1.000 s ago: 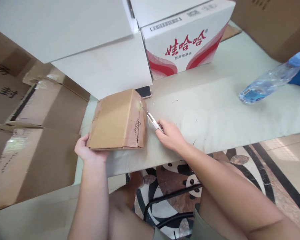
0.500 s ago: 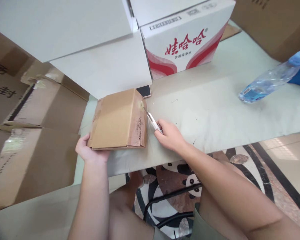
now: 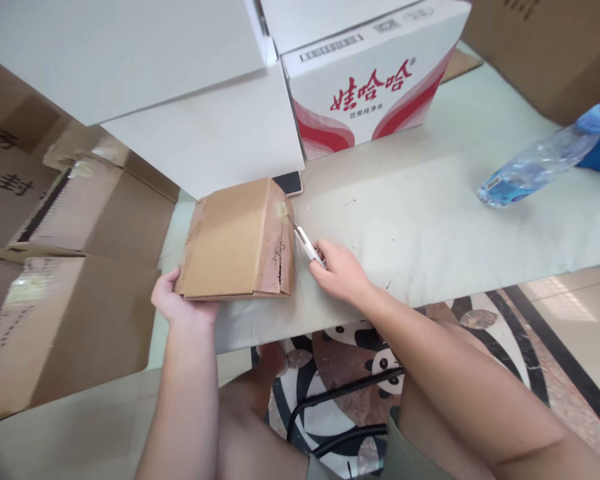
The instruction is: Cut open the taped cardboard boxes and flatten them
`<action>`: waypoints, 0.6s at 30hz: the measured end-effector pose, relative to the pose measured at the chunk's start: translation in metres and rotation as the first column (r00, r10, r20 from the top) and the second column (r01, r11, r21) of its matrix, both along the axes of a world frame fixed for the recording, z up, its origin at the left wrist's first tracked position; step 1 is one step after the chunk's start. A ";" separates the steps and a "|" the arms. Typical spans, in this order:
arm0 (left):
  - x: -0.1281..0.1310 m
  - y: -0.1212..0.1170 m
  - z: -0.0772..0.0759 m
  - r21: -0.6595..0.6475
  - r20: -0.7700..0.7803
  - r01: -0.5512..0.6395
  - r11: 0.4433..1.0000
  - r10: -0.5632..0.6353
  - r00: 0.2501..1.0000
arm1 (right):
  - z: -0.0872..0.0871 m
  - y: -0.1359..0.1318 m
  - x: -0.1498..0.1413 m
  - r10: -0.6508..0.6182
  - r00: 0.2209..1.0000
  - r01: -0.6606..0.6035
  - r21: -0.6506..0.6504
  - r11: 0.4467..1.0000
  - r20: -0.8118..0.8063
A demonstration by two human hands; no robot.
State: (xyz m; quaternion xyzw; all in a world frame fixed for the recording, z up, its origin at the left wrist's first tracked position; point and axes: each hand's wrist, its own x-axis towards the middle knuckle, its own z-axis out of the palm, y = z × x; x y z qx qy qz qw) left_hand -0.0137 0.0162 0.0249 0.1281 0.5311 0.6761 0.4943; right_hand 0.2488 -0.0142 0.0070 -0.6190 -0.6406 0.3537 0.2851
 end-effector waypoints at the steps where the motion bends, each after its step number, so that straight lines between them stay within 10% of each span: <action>1: 0.000 0.000 0.000 0.003 0.003 -0.003 1.000 0.003 1.000 | 0.000 0.000 0.000 0.000 1.000 0.000 -0.003 1.000 0.002; 18: 0.002 0.000 0.002 -0.016 -0.006 -0.012 1.000 0.012 1.000 | 0.000 0.000 0.000 0.009 1.000 -0.009 0.019 1.000 0.008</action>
